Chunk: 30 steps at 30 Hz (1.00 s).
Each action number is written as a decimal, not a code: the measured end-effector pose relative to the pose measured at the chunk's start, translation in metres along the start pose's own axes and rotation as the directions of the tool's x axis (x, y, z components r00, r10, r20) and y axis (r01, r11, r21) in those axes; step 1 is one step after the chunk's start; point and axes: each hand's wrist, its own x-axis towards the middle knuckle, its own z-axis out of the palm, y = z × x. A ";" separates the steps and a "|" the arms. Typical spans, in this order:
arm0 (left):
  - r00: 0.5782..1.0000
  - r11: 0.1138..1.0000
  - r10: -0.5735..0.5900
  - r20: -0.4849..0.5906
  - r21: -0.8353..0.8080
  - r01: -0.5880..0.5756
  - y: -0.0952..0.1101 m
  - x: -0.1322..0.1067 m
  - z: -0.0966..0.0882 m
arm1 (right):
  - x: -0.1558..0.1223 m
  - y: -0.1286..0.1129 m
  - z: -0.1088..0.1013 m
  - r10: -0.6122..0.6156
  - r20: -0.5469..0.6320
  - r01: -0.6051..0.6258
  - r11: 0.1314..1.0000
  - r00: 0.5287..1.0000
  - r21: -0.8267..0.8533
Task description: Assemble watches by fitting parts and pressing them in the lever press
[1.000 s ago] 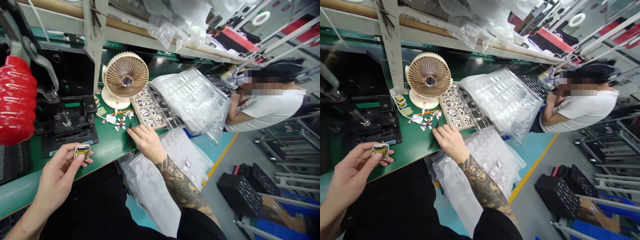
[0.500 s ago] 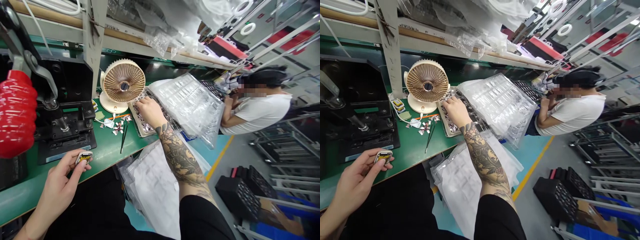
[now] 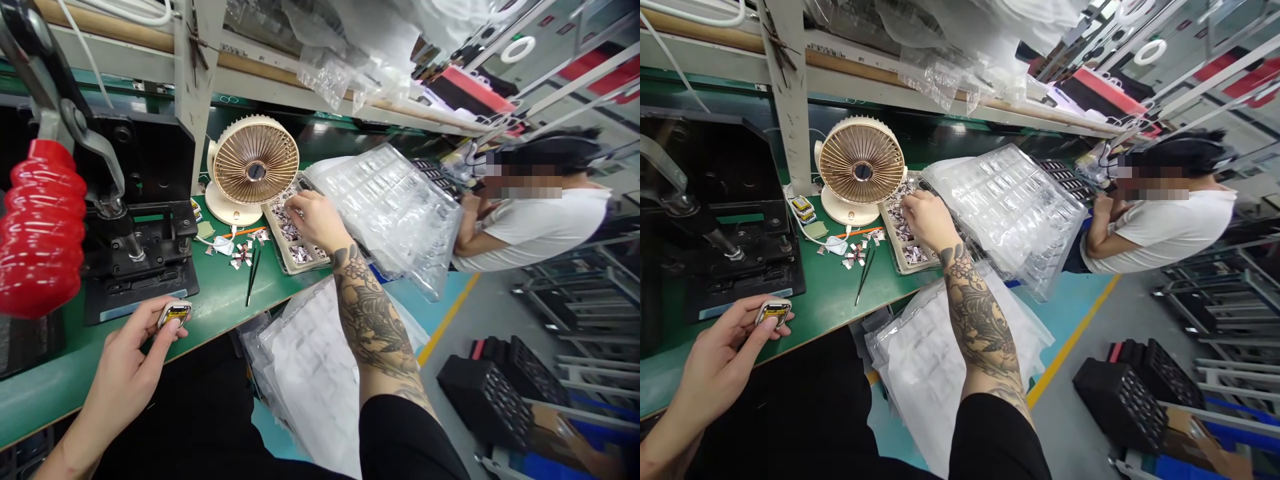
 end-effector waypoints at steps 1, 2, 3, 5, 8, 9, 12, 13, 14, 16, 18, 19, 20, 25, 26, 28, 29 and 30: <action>1.000 1.000 -0.003 -0.001 0.002 0.003 0.000 0.000 0.000 | 0.002 -0.001 0.002 -0.006 -0.005 0.006 0.999 1.000 0.034; 1.000 1.000 -0.005 0.000 0.004 0.005 0.000 0.001 0.000 | 0.004 -0.002 0.006 -0.013 -0.013 0.014 0.997 1.000 0.081; 1.000 1.000 -0.006 0.003 0.006 0.006 -0.001 0.001 0.000 | 0.007 -0.004 0.010 -0.018 -0.023 0.021 0.991 1.000 0.134; 1.000 1.000 -0.006 0.009 0.009 0.006 -0.002 0.001 0.000 | 0.013 -0.007 0.019 -0.017 -0.046 0.027 0.975 0.999 0.223; 1.000 1.000 -0.001 0.010 0.011 0.001 -0.004 0.001 -0.001 | 0.022 -0.011 0.031 0.007 -0.071 0.012 0.967 0.997 0.256; 1.000 1.000 0.000 0.009 0.014 0.000 -0.004 0.001 -0.001 | 0.024 -0.011 0.033 0.012 -0.076 0.008 0.967 0.997 0.255; 1.000 1.000 0.005 0.007 0.018 -0.005 -0.002 0.001 0.000 | 0.024 -0.010 0.033 0.031 -0.095 -0.007 0.969 0.995 0.247; 1.000 1.000 0.002 0.006 0.015 -0.002 -0.001 0.001 0.000 | 0.021 -0.010 0.032 0.046 -0.112 -0.018 0.970 0.993 0.242; 1.000 1.000 -0.004 0.001 0.009 0.004 0.000 0.001 0.001 | 0.017 -0.009 0.029 0.067 -0.134 -0.033 0.971 0.989 0.238; 1.000 1.000 -0.014 -0.017 -0.016 0.014 0.000 0.001 0.002 | 0.005 -0.008 0.024 0.133 -0.190 -0.085 0.967 0.973 0.239; 1.000 0.999 -0.011 -0.020 -0.038 0.010 -0.002 0.002 0.001 | -0.007 -0.004 0.021 0.218 -0.255 -0.153 0.956 0.942 0.252; 1.000 0.999 -0.001 -0.012 -0.037 0.001 -0.003 0.002 0.001 | -0.012 -0.003 0.020 0.254 -0.288 -0.180 0.949 0.924 0.259; 1.000 1.000 0.012 0.001 -0.027 -0.012 -0.005 0.003 0.000 | -0.017 -0.001 0.020 0.277 -0.316 -0.196 0.944 0.908 0.264; 0.996 0.990 0.092 0.015 0.110 -0.093 -0.005 0.005 -0.005 | -0.031 -0.014 0.024 0.322 -0.381 -0.135 0.887 0.867 0.441; 0.993 0.984 0.116 0.008 0.133 -0.116 -0.003 0.006 -0.006 | -0.035 -0.027 0.023 0.340 -0.386 -0.100 0.846 0.858 0.523; 0.986 0.974 0.165 -0.006 0.157 -0.162 0.002 0.006 -0.005 | -0.044 -0.065 0.018 0.337 -0.386 -0.008 0.761 0.859 0.648; 0.983 0.971 0.186 -0.011 0.158 -0.181 0.005 0.006 -0.004 | -0.049 -0.088 0.015 0.299 -0.383 0.045 0.735 0.874 0.676; 0.980 0.968 0.200 -0.012 0.156 -0.196 0.008 0.006 -0.004 | -0.055 -0.112 0.010 0.242 -0.375 0.092 0.723 0.895 0.685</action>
